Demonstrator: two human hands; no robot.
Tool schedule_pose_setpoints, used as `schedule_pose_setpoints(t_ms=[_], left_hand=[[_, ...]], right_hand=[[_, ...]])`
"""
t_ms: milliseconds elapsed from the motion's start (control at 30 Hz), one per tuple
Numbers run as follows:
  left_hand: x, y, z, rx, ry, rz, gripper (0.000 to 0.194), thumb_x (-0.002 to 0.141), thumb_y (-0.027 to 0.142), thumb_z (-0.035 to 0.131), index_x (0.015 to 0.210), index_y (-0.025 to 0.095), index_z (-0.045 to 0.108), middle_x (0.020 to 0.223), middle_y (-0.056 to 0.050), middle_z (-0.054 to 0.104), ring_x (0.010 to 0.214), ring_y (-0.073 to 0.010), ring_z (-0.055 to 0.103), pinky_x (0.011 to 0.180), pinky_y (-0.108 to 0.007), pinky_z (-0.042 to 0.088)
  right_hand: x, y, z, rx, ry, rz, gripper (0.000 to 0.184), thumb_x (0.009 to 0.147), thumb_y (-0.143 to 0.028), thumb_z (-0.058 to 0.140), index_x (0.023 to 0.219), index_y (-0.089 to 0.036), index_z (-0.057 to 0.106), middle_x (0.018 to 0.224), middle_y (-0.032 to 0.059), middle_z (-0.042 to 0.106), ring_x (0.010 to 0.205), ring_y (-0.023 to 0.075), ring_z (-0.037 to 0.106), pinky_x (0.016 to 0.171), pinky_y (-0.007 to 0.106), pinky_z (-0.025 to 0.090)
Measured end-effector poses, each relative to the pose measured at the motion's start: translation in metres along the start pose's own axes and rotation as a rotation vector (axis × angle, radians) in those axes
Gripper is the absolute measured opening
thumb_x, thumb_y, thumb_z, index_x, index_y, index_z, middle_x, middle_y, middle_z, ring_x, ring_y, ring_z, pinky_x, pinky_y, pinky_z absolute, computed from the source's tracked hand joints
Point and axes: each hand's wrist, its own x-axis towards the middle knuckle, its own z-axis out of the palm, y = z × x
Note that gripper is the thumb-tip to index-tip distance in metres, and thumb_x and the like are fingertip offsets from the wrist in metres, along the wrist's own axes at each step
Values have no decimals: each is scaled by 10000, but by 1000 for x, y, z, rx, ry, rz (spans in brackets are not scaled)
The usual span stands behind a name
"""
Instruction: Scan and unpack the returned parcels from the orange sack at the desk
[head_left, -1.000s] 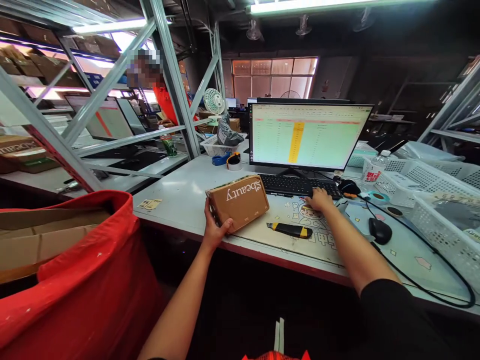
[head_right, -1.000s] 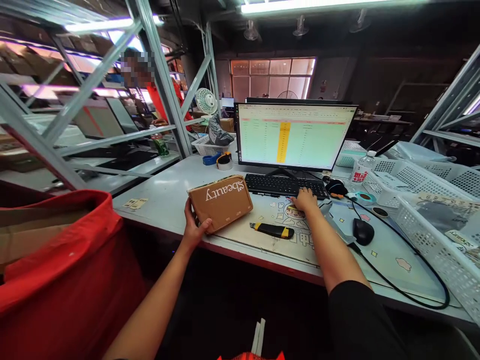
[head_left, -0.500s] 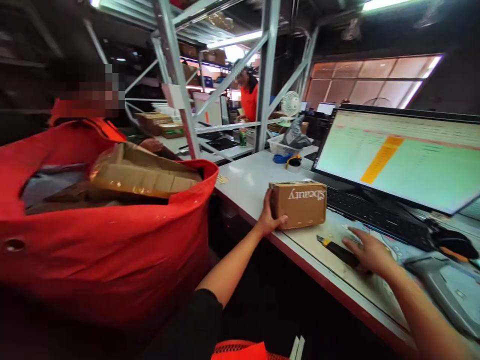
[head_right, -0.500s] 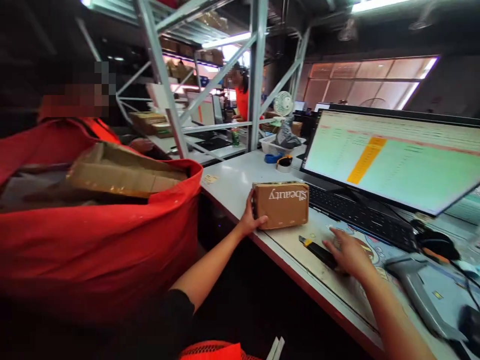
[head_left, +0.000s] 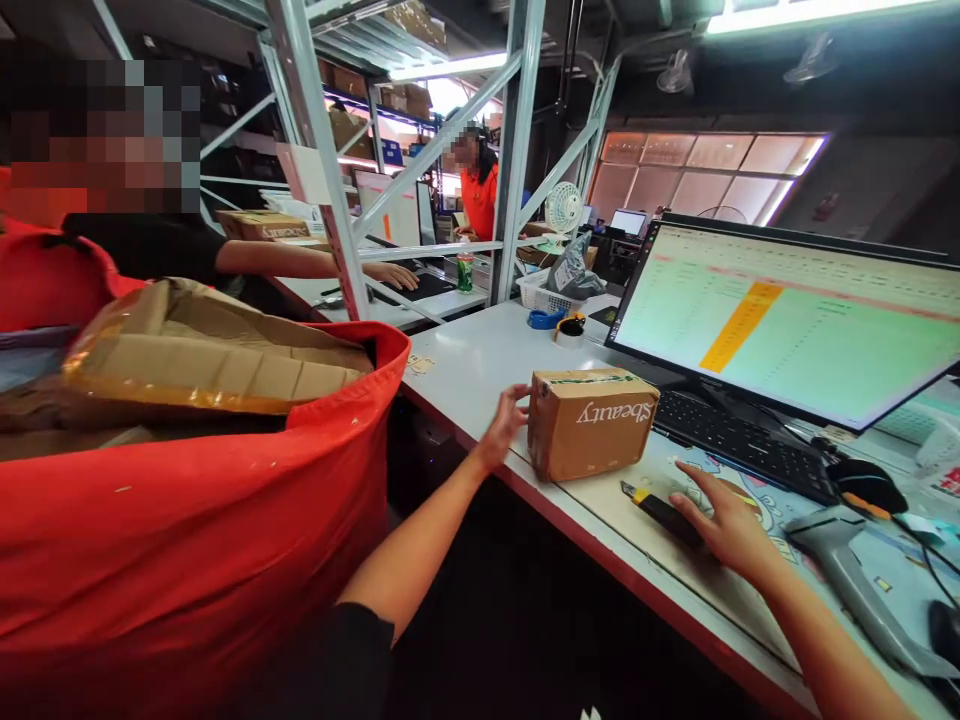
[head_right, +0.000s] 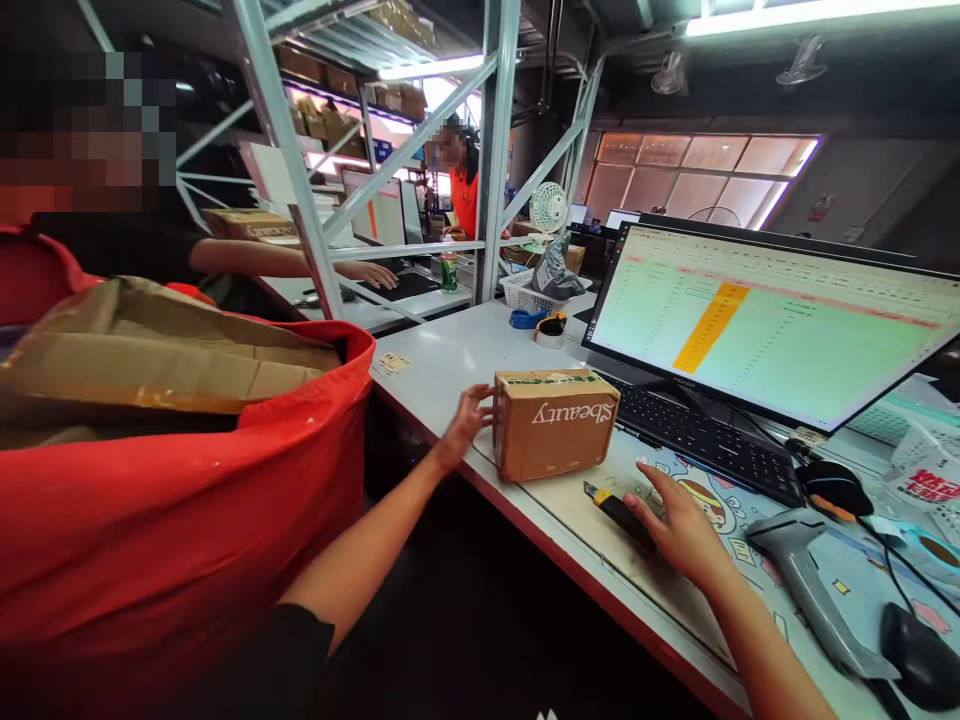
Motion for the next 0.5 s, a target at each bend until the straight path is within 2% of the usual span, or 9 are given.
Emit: schedule_pose_setpoints(t_ms=[33, 67, 100, 133, 200, 233, 300, 400, 500], left_hand=[[24, 2, -11, 13, 51, -33, 881, 971, 883, 327, 1537, 211, 399, 1245, -181, 734, 1199, -326, 718, 1066, -546, 548], [53, 2, -21, 96, 106, -72, 850, 1019, 828, 147, 1476, 180, 453, 1033, -144, 767, 1100, -302, 753, 1033, -519, 567], [87, 0, -30, 288, 148, -115, 790, 1070, 708, 65, 1436, 154, 492, 915, -116, 753, 1031, -270, 768, 1000, -467, 583], [123, -4, -35, 529, 135, -157, 683, 1107, 574, 77, 1426, 150, 507, 935, -110, 748, 1020, -238, 767, 970, -415, 593], [194, -20, -37, 700, 72, -183, 447, 1085, 422, 387, 1395, 164, 580, 1119, -131, 748, 1098, -235, 741, 1003, -393, 573], [226, -31, -32, 761, 25, -187, 415, 1022, 361, 540, 1389, 182, 613, 1233, -139, 725, 1162, -248, 719, 1049, -398, 549], [278, -57, -18, 855, -52, -200, 552, 875, 285, 751, 1413, 221, 644, 1413, -161, 646, 1298, -315, 654, 1147, -456, 478], [321, -94, 4, 1018, -135, -278, 723, 793, 306, 869, 1467, 211, 627, 1439, -232, 618, 1363, -440, 595, 1161, -579, 430], [333, -119, 12, 1135, -219, -350, 630, 838, 341, 857, 1404, 151, 657, 1303, -259, 698, 1274, -451, 654, 1085, -562, 489]], right_hand=[[4, -4, 2, 16, 16, -5, 771, 1003, -695, 473, 1567, -173, 537, 1561, 171, 592, 1439, 352, 574, 1232, 551, 458], [6, -8, 6, 31, 30, -3, 795, 1008, -684, 479, 1621, -178, 465, 1611, 168, 542, 1472, 347, 544, 1248, 553, 441], [8, -12, 12, 43, 42, 8, 819, 1015, -672, 483, 1665, -182, 391, 1653, 167, 491, 1499, 345, 515, 1257, 559, 429], [8, -15, 20, 47, 55, 23, 837, 1023, -660, 486, 1697, -191, 324, 1685, 165, 446, 1520, 346, 490, 1260, 571, 426], [6, -19, 34, 22, 62, 38, 851, 1036, -623, 505, 1737, -237, 217, 1725, 151, 382, 1549, 353, 449, 1249, 595, 439], [3, -20, 40, -6, 62, 32, 857, 1036, -602, 523, 1749, -273, 179, 1732, 138, 371, 1553, 358, 441, 1236, 606, 456], [-3, -19, 48, -72, 60, 2, 889, 1016, -567, 573, 1757, -360, 128, 1723, 103, 394, 1530, 376, 467, 1193, 632, 504], [-10, -11, 52, -123, 48, -27, 971, 949, -551, 647, 1742, -484, 91, 1671, 39, 477, 1439, 416, 560, 1095, 681, 579], [-12, 6, 55, -124, 35, -1, 1025, 888, -550, 679, 1712, -571, 69, 1586, -19, 571, 1359, 453, 613, 1024, 736, 605]])
